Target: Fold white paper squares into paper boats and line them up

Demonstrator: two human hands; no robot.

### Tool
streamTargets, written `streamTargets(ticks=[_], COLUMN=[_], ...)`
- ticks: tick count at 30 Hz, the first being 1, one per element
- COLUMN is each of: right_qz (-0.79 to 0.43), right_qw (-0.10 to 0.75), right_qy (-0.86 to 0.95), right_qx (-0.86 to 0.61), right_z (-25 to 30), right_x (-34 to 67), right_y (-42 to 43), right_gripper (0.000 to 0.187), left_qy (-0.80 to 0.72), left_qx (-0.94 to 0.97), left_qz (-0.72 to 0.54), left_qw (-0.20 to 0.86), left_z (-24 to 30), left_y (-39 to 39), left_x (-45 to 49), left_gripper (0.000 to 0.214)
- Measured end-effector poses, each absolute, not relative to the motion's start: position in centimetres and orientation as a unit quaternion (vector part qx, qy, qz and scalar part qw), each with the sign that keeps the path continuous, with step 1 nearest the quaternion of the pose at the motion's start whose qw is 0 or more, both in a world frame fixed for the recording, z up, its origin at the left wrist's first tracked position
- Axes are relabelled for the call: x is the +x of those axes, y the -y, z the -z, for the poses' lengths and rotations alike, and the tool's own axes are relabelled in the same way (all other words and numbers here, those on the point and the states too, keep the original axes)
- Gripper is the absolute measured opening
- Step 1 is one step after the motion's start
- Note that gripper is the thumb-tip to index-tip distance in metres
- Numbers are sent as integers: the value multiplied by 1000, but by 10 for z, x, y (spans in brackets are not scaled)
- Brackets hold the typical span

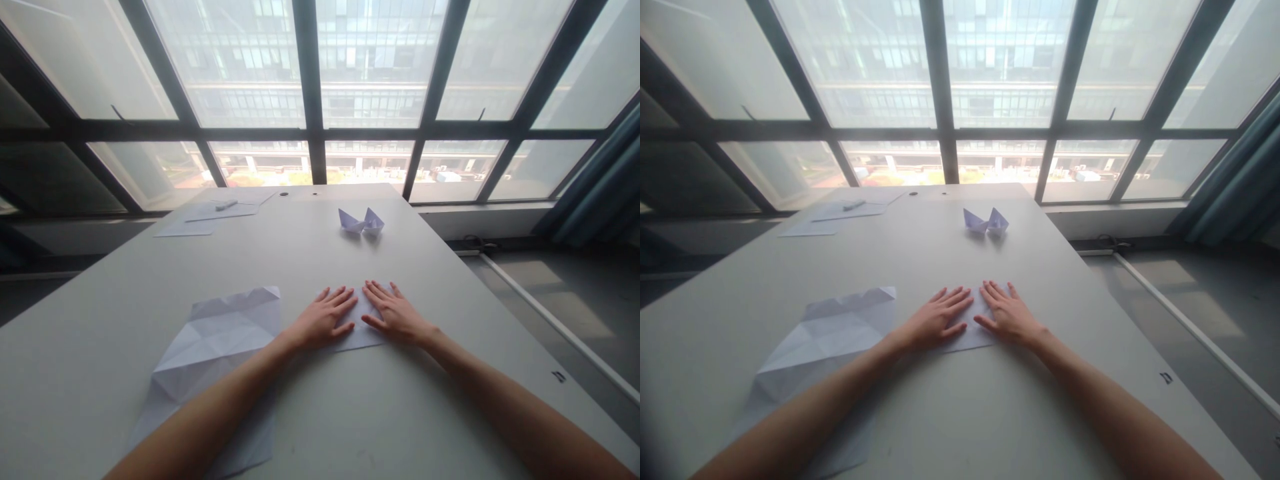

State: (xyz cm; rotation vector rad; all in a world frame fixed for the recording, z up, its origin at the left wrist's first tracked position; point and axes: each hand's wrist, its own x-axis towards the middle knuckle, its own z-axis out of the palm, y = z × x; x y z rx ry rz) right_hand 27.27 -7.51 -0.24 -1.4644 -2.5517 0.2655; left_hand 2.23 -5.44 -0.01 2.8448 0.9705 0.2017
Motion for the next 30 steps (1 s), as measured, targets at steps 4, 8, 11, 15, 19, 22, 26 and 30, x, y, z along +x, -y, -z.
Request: streamTargets(ticks=[4, 8, 11, 15, 19, 22, 26, 30], right_qz=[-83, -80, -80, -83, -91, -93, -91, -94], right_qw=[94, 127, 143, 159, 180, 190, 188, 180], right_qy=[816, 800, 796, 793, 785, 783, 785, 786], right_qx=[-564, -581, -582, -582, -585, -585, -583, -584], right_z=[9, 11, 11, 12, 13, 13, 13, 13], right_x=[283, 286, 285, 285, 286, 287, 286, 286], right_y=[65, 63, 65, 65, 65, 65, 66, 66], right_gripper=[69, 67, 64, 61, 57, 55, 54, 53], left_qy=[-321, -325, -328, -331, -335, -333, -332, -334], left_qx=[942, 940, 938, 936, 935, 936, 937, 936], left_qz=[-66, -71, -72, -74, -77, -79, -77, -75], left_qw=[71, 80, 86, 90, 88, 86, 82, 80], left_z=[-2, -3, -3, -4, -3, -3, -2, -2], left_y=[54, 54, 55, 55, 55, 55, 55, 55], left_x=[22, 23, 23, 24, 24, 24, 24, 23], left_gripper=[63, 64, 63, 63, 62, 61, 62, 62])
